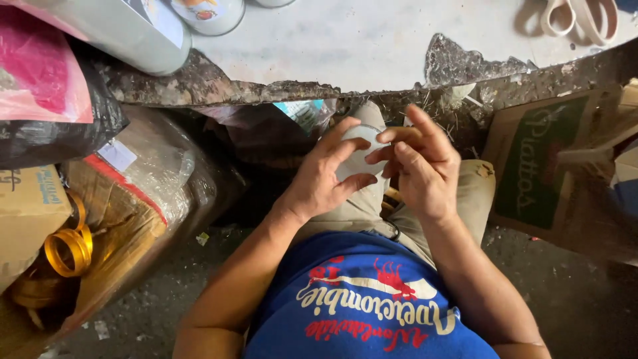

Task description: Cutting plastic labels with scissors and applying them to tall white candles

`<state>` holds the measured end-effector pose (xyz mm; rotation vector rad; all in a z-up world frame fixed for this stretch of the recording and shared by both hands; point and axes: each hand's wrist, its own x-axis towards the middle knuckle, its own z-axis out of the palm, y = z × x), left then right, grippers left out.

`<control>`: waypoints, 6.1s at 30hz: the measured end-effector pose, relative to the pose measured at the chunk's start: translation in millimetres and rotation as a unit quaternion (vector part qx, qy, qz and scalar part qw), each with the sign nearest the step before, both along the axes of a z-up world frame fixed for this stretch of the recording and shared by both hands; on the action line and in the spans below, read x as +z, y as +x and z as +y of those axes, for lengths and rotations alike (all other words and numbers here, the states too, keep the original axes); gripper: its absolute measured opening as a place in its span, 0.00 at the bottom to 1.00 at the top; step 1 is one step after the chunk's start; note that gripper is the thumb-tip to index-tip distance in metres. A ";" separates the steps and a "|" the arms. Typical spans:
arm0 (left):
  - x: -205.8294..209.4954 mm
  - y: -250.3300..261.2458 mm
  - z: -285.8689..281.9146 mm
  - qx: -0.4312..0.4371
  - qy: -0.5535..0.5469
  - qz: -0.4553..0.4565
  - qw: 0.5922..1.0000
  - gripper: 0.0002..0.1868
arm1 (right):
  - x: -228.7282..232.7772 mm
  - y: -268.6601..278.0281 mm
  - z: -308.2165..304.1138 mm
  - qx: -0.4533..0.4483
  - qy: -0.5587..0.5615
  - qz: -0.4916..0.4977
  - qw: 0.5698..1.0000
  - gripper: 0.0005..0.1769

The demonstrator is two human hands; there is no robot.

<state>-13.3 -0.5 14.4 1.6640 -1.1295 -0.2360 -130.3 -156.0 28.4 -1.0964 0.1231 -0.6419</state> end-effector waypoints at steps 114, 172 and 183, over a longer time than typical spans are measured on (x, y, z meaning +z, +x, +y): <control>-54.8 1.0 -26.1 0.023 0.156 0.182 0.971 0.47 | 60.1 -24.8 -118.9 -0.265 -0.574 0.310 0.710 0.05; 19.3 2.4 -54.0 -0.035 0.423 0.103 0.900 0.60 | 3.3 -24.1 -24.2 0.053 -0.141 0.219 0.964 0.30; -2.5 -14.1 -49.5 -0.062 0.417 0.140 0.896 0.59 | -15.1 -5.6 -23.2 0.022 -0.331 0.415 0.847 0.20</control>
